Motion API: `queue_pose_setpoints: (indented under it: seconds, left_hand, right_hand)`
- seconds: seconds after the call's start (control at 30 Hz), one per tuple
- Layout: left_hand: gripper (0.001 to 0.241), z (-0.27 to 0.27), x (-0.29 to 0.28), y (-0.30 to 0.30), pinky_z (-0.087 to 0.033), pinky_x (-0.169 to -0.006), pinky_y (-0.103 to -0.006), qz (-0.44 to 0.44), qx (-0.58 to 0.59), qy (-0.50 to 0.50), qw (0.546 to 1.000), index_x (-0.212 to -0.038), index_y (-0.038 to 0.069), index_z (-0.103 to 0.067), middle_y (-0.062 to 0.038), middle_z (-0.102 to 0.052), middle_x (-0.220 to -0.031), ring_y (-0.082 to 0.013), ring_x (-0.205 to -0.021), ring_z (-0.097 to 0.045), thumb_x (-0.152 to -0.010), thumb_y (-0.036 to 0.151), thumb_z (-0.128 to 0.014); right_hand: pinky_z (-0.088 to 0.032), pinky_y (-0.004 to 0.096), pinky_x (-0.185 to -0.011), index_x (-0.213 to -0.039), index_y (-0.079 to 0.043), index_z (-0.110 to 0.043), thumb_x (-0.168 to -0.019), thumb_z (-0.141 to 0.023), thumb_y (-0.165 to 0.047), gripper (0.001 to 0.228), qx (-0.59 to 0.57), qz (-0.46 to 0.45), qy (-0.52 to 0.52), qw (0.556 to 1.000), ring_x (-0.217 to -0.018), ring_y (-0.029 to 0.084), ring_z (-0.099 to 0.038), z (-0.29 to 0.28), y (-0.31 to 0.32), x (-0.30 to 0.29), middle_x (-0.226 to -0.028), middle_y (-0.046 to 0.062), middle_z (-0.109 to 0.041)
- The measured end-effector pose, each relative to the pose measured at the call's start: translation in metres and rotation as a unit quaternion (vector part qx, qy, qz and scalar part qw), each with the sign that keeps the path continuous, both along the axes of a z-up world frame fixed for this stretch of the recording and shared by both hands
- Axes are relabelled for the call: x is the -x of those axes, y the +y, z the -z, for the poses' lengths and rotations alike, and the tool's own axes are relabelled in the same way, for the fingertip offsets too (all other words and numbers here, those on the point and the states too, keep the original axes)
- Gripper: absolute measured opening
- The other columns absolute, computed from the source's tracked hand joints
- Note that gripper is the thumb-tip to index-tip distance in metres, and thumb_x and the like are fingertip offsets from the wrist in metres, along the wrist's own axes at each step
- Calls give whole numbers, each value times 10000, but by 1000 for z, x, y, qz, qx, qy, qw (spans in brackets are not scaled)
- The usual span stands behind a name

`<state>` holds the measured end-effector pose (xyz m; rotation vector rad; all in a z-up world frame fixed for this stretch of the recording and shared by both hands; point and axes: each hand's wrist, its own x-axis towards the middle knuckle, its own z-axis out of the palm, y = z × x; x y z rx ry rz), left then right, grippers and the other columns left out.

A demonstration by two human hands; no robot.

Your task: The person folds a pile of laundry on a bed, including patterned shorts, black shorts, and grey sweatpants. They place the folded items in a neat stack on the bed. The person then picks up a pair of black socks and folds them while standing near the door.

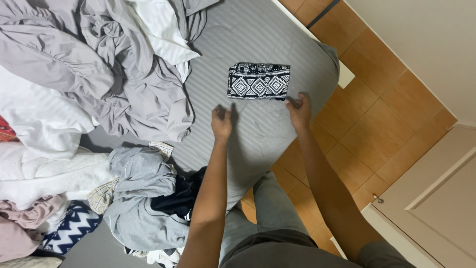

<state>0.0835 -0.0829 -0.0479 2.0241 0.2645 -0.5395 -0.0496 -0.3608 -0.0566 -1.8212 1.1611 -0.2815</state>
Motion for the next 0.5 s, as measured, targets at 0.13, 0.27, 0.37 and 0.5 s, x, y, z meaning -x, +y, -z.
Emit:
queue_pose_setpoints:
  seconds: [0.13,0.27,0.37,0.5]
  left_hand:
    - [555,-15,24,0,-523,-976,-371,-6,2,27,1000,-1340,6,-564,-184,-725,-1157,-289,-1094,-700,-935,358,-706]
    - [512,-28,37,1,-536,-926,-385,27,-32,61,997,-1317,27,-585,-172,-731,-1085,-290,-1018,-704,-929,337,-710]
    - [519,-39,39,3,-531,-928,-400,47,-48,76,995,-1329,32,-574,-179,-721,-1101,-308,-1031,-692,-927,332,-706]
    - [534,-44,46,12,-513,-963,-417,69,-60,90,992,-1357,24,-557,-214,-691,-1177,-341,-1111,-663,-934,317,-701]
  right_hand:
    - [-541,339,-886,-1335,3,-589,-882,-846,-240,575,-78,25,20,996,-999,205,-639,7,4,-18,-1112,129,-681]
    - [-472,382,-1059,-1404,23,-525,-904,-838,-219,638,1,-28,-30,999,-1257,276,-586,-23,1,-62,-1372,199,-606]
    - [-361,448,-1188,-1490,4,-468,-922,-826,-190,699,136,-118,-2,984,-1427,369,-448,-77,6,-96,-1554,255,-453]
    - [-197,601,-1184,-1551,-101,-436,-890,-805,-252,772,192,-403,133,885,-1490,454,-261,-81,13,-112,-1629,248,-298]
